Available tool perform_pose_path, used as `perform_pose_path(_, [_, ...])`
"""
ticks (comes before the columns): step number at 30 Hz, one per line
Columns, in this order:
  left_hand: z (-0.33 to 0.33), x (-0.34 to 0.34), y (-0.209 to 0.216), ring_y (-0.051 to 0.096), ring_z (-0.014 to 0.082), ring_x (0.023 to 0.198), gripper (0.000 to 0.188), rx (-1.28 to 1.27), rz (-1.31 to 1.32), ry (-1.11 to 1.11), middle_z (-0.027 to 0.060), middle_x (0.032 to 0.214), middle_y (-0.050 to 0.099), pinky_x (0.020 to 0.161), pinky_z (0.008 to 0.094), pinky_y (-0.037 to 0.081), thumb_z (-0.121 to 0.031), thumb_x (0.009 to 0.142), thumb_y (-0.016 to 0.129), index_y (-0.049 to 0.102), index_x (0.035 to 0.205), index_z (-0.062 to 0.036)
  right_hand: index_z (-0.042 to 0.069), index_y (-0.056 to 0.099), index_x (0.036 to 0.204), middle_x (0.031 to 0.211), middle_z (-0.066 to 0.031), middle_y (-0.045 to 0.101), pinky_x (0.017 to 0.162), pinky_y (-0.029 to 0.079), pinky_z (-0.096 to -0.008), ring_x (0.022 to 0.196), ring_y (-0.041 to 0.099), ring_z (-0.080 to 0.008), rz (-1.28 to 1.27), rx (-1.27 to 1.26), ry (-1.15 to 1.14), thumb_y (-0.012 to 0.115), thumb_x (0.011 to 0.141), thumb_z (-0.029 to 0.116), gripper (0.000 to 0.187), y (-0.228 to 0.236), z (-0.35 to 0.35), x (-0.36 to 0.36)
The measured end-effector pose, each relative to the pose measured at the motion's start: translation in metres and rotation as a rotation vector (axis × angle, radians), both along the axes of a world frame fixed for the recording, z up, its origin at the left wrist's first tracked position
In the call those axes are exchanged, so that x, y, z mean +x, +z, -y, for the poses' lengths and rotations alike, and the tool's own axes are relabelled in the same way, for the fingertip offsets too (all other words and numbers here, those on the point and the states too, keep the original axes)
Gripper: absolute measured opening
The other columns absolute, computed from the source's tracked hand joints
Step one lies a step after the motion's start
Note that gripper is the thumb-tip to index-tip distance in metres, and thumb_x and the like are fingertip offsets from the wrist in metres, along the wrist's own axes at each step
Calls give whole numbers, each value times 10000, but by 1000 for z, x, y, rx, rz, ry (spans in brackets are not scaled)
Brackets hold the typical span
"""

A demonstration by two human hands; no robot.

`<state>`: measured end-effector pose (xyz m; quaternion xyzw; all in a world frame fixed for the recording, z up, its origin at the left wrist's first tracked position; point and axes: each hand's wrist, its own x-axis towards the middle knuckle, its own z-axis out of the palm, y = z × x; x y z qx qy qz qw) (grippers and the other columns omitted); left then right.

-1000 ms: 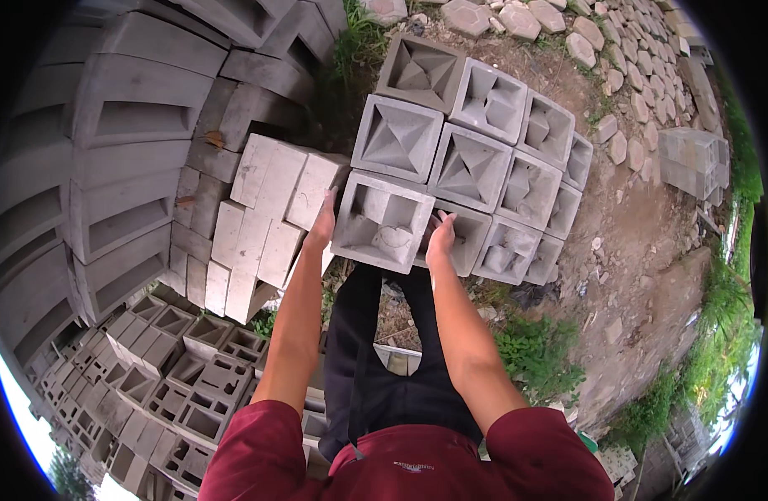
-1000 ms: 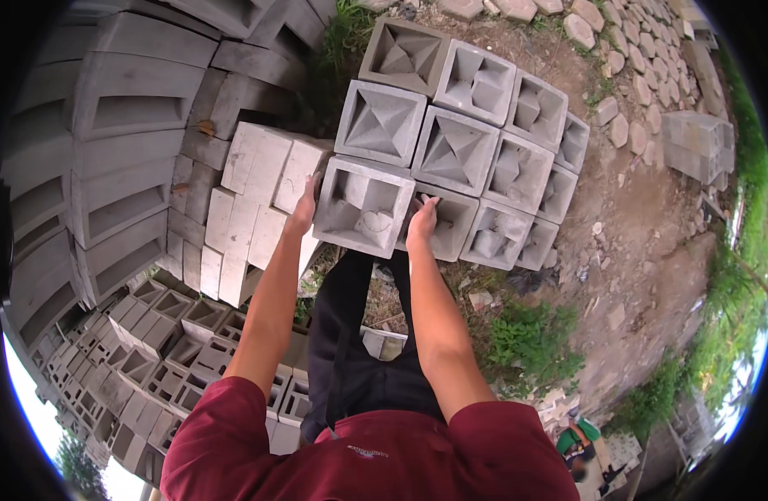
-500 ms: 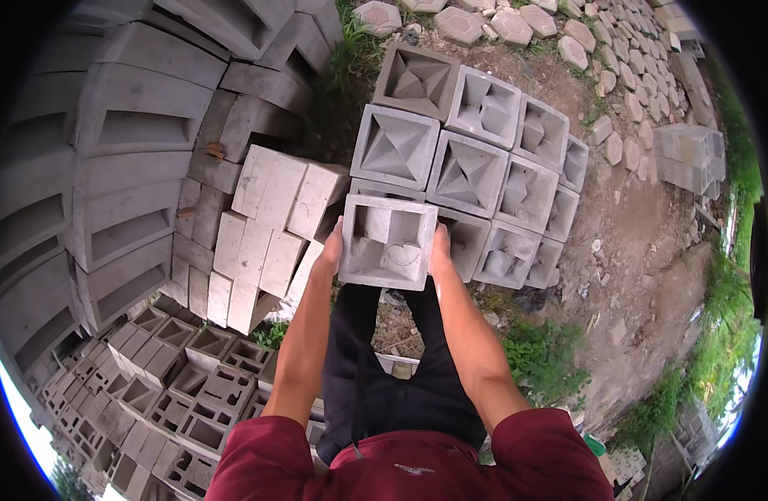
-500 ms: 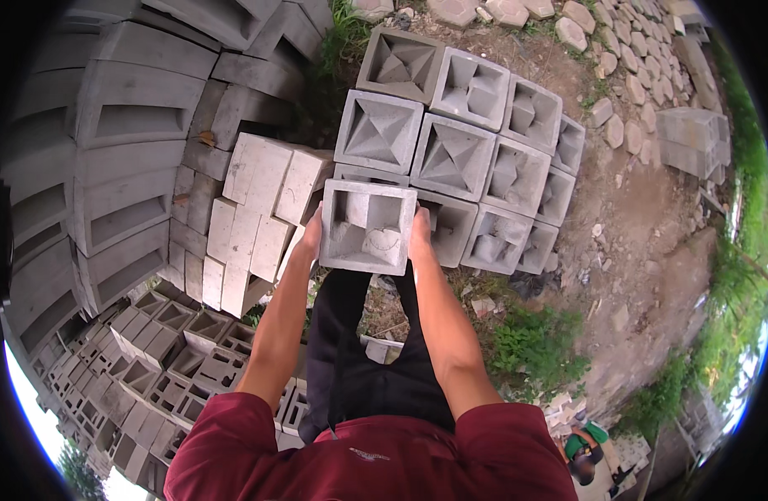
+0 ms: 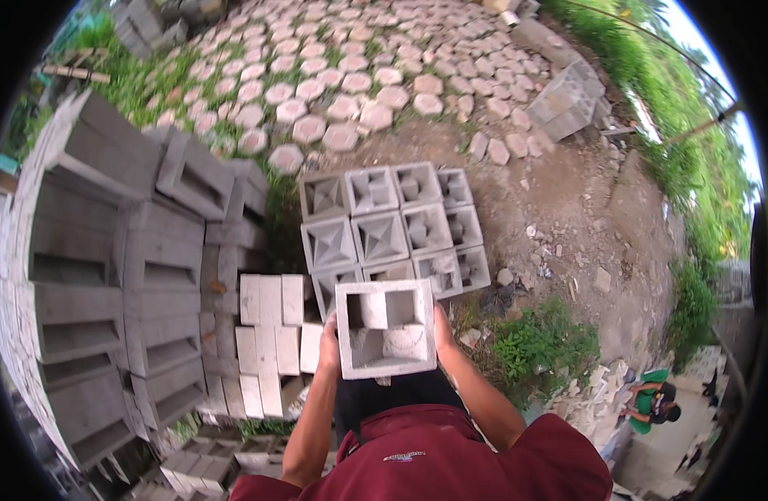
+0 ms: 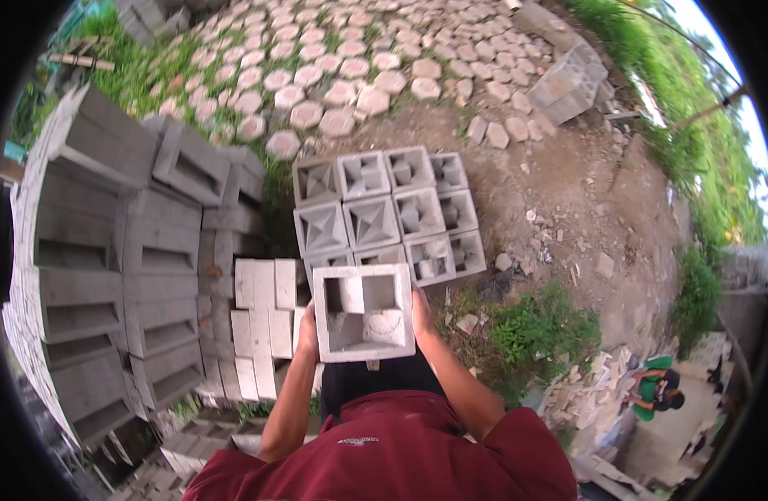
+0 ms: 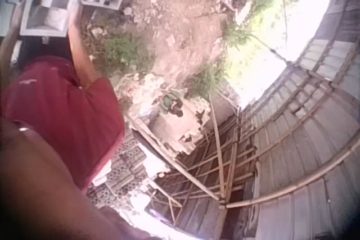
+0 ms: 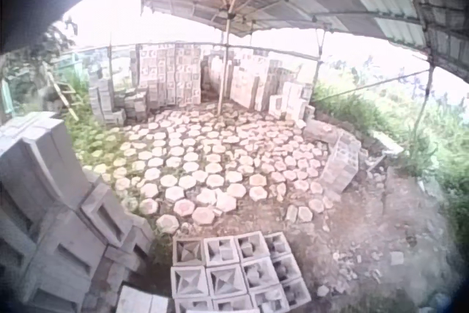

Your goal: The person picks up concrete ventilation blocks from a large pile and stacks them one by one in a structured grid on a nearby base.

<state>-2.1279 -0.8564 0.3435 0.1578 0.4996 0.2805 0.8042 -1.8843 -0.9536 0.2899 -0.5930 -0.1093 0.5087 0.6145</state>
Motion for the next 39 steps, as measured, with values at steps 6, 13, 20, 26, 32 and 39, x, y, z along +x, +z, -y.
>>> perform_pose_path(6, [-1,35,95,572,228,980,429,46,258,-253,116,1119,574,859,352,468,-267,944,304,480,1224,8,-10,477,1233,1174,-101,541,926,390,-310,1097,475,-168,41,-93,-134,377,945,421,528,147,34,13])
perform_pose_path(13, [15,144,117,555,228,994,406,42,87,-415,96,1115,570,875,370,459,-288,950,320,493,1227,-47,25,390,1316,1225,-132,500,897,440,-348,1066,533,-219,-451,193,-282,391,885,585,707,138,109,69])
perform_pose_path(20, [65,264,145,551,255,1022,495,191,136,-509,135,1151,559,885,375,458,-382,956,291,479,1237,-20,24,470,1245,1100,-107,573,838,473,-327,950,584,-194,-323,241,-431,392,872,609,699,118,172,166])
perform_pose_path(26, [121,378,136,560,242,999,492,216,186,-552,137,1145,563,874,344,459,-360,950,280,493,1224,-12,20,567,1119,944,-98,627,740,514,-326,814,627,-196,-396,232,-539,407,842,646,703,181,237,262])
perform_pose_path(32, [158,467,153,580,221,948,497,246,171,-698,122,1105,581,847,328,466,-372,951,316,506,1209,7,18,579,1114,955,-98,623,717,503,-314,800,619,-184,-224,150,-756,451,869,571,618,194,281,333])
perform_pose_path(39, [169,542,169,599,213,911,539,309,190,-819,124,1075,590,809,330,491,-422,955,303,506,1207,9,14,571,1132,977,-80,613,731,486,-283,829,605,-159,-197,244,-805,471,886,512,565,197,299,388])
